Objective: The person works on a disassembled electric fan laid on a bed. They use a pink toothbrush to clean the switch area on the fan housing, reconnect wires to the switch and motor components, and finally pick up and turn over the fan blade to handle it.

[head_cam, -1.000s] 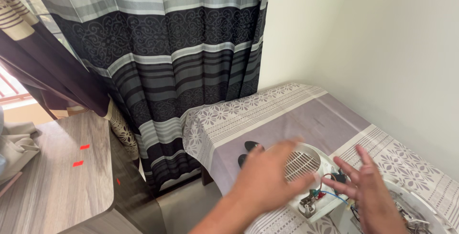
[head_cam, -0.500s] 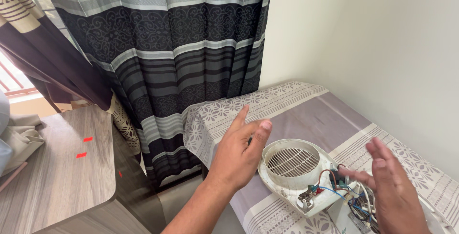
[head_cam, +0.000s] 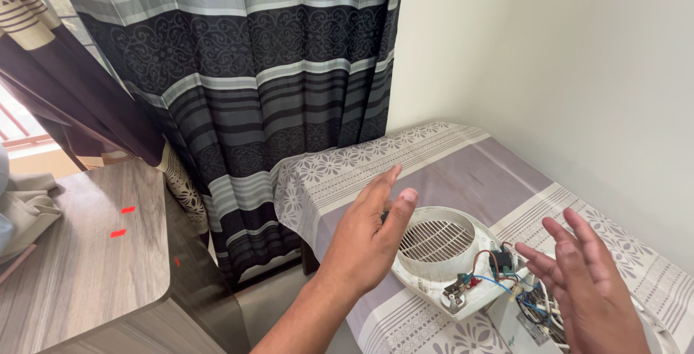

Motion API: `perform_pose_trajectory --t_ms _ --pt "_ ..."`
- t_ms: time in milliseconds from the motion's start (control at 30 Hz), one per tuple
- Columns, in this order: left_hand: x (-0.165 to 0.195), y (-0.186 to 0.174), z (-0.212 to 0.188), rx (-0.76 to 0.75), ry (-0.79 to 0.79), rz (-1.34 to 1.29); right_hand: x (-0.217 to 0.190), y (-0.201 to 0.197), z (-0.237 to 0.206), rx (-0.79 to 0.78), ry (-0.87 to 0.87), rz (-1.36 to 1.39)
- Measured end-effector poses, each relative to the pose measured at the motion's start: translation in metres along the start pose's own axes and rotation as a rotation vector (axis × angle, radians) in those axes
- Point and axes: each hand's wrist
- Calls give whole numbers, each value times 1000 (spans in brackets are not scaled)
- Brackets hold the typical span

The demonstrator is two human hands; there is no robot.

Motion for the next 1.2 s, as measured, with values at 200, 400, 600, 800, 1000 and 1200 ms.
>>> perform_pose_trajectory --t_ms 200,400,600,800,1000,1200 --pt "-3 4 -2 -19 28 46 -3 -1 0 -10 77 -8" --pt "-8 17 5 -91 -34 -11 4 7 -1 -32 92 79" --pt "-20 32 32 -174 -33 -42 12 21 0 16 128 160" --pt "-32 48 71 -214 11 -37 18 39 11 73 242 143" --pt "-51 50 105 -268 -70 -31 32 65 24 72 286 143" --pt "-77 43 133 -247 -81 16 54 90 39 55 336 134"
Point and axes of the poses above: each hand's wrist, its own z-axis towards the middle knuckle, its own y-axis out of the palm, x = y × z, and after that the axes turned 12 degrees about -y, right-handed
